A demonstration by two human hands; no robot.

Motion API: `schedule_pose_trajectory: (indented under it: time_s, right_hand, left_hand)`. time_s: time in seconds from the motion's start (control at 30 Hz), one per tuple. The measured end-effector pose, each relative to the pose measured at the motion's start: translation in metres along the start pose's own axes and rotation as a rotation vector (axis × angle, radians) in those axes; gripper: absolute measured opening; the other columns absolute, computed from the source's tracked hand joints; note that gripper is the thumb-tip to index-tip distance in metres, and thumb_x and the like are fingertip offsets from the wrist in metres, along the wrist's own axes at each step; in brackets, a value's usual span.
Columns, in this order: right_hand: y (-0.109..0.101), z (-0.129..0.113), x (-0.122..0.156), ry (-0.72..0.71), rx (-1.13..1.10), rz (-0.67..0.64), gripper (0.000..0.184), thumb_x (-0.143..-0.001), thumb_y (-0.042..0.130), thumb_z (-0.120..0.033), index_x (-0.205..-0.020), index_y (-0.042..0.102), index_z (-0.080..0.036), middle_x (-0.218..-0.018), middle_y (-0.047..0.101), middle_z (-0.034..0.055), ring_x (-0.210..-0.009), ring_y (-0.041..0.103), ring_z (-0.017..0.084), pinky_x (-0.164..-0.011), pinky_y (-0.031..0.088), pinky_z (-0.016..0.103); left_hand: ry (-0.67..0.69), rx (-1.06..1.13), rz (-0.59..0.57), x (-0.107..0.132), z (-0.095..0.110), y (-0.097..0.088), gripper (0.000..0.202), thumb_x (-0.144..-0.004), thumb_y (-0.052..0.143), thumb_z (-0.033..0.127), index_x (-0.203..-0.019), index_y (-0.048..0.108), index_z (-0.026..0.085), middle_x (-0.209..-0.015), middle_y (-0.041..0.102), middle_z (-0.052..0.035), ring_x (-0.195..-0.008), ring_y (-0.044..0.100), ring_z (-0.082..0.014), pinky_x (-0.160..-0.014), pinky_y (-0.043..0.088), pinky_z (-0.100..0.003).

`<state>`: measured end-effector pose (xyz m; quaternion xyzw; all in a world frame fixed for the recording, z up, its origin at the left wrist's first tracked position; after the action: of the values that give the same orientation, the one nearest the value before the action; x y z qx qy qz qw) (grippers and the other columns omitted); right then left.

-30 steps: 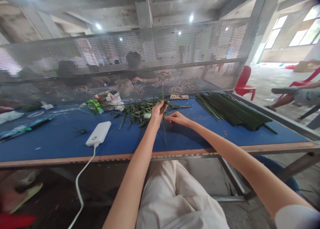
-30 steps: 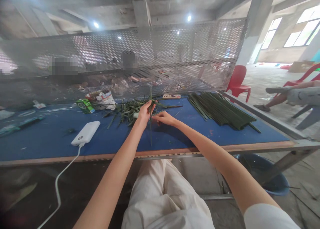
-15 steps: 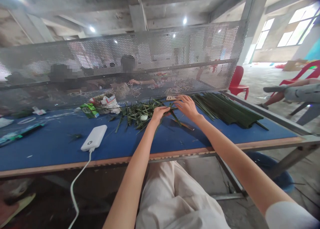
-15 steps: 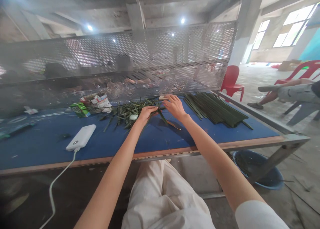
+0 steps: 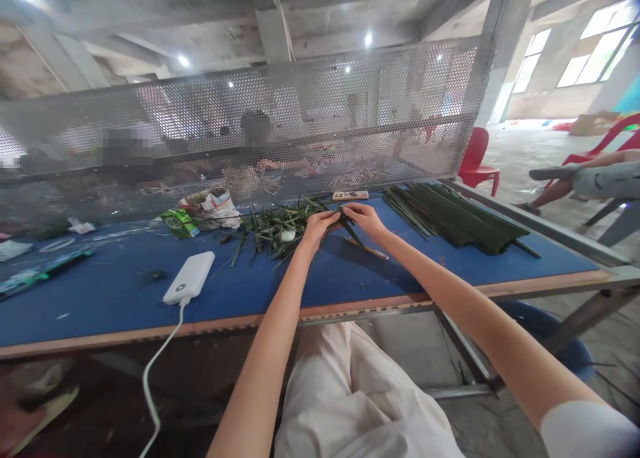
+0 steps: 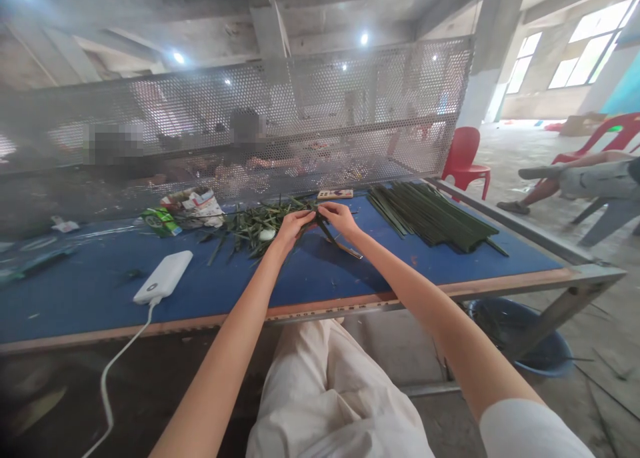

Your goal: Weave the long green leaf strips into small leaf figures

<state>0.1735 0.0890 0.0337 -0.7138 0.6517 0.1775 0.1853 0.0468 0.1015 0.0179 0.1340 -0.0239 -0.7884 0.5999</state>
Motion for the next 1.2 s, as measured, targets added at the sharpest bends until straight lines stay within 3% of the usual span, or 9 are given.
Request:
schedule_pose_trajectory:
  time_s: [0.17, 0.3, 0.5, 0.7, 0.83, 0.93, 1.2]
  right_hand:
    - [-0.003, 0.012, 0.002, 0.142, -0.201, 0.04, 0.043, -0.062, 0.074, -0.054, -0.078, 0.065, -0.016, -0.071, 0.06, 0.0007, -0.064, 0.048, 0.01, -0.061, 0.041, 0.026]
    - [-0.006, 0.016, 0.002, 0.159, -0.164, 0.065, 0.044, -0.062, 0.074, -0.056, -0.074, 0.064, -0.016, -0.065, 0.057, -0.0003, -0.062, 0.048, 0.01, -0.061, 0.042, 0.026]
    - [-0.002, 0.007, 0.001, 0.031, -0.046, 0.074, 0.042, -0.071, 0.067, -0.053, -0.088, 0.072, -0.015, -0.086, 0.07, 0.0074, -0.079, 0.06, 0.017, -0.074, 0.048, 0.031]
    - [-0.001, -0.017, 0.005, -0.188, 0.196, 0.096, 0.033, -0.078, 0.063, -0.043, -0.092, 0.075, -0.016, -0.097, 0.071, 0.0102, -0.091, 0.064, 0.022, -0.085, 0.049, 0.036]
    - [-0.01, -0.009, 0.004, -0.111, 0.129, 0.161, 0.032, -0.075, 0.067, -0.043, -0.088, 0.076, -0.015, -0.089, 0.073, 0.0099, -0.087, 0.065, 0.023, -0.081, 0.051, 0.038]
    - [-0.009, -0.003, 0.001, -0.073, 0.096, 0.137, 0.032, -0.074, 0.068, -0.043, -0.086, 0.075, -0.015, -0.089, 0.073, 0.0091, -0.085, 0.064, 0.023, -0.08, 0.051, 0.037]
    - [-0.003, -0.011, 0.001, -0.145, 0.169, 0.086, 0.029, -0.078, 0.064, -0.041, -0.083, 0.074, -0.014, -0.085, 0.07, 0.0082, -0.081, 0.062, 0.019, -0.077, 0.049, 0.033]
  left_hand:
    - [0.005, -0.015, -0.025, 0.002, 0.0, 0.005, 0.02, -0.064, 0.083, 0.027, -0.081, 0.077, 0.016, -0.081, 0.075, -0.006, -0.088, 0.07, -0.0221, -0.092, 0.051, -0.037]
    - [0.011, -0.031, -0.016, 0.003, 0.0, 0.005, 0.02, -0.065, 0.083, 0.026, -0.082, 0.078, 0.015, -0.081, 0.075, -0.0068, -0.086, 0.07, -0.0219, -0.092, 0.051, -0.038]
    - [0.046, -0.022, 0.016, 0.001, 0.0, 0.001, 0.022, -0.063, 0.084, 0.028, -0.08, 0.077, 0.016, -0.078, 0.075, -0.0054, -0.088, 0.07, -0.0222, -0.091, 0.052, -0.037]
    - [0.042, 0.056, 0.115, 0.0, 0.001, -0.005, 0.02, -0.062, 0.085, 0.026, -0.076, 0.076, 0.015, -0.077, 0.075, -0.0053, -0.095, 0.07, -0.0245, -0.094, 0.051, -0.04]
    - [0.045, 0.018, 0.077, 0.002, 0.003, 0.0, 0.019, -0.063, 0.084, 0.027, -0.077, 0.076, 0.016, -0.079, 0.075, -0.0056, -0.097, 0.069, -0.0249, -0.094, 0.051, -0.039]
    - [0.063, 0.0, 0.062, 0.004, 0.004, 0.002, 0.019, -0.064, 0.083, 0.029, -0.076, 0.076, 0.016, -0.079, 0.075, -0.0056, -0.095, 0.07, -0.0244, -0.094, 0.052, -0.039]
    - [0.056, -0.013, 0.074, -0.001, -0.002, 0.0, 0.02, -0.062, 0.084, 0.029, -0.075, 0.075, 0.016, -0.073, 0.074, -0.004, -0.092, 0.071, -0.0243, -0.093, 0.052, -0.04]
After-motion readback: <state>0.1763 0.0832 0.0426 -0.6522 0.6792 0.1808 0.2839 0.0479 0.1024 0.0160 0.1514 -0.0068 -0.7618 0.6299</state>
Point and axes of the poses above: each hand's wrist, its own x-axis away from the middle knuckle, its own y-axis out of the palm, z = x × y, the point moved 8 cm from there along -x, towards the middle knuckle
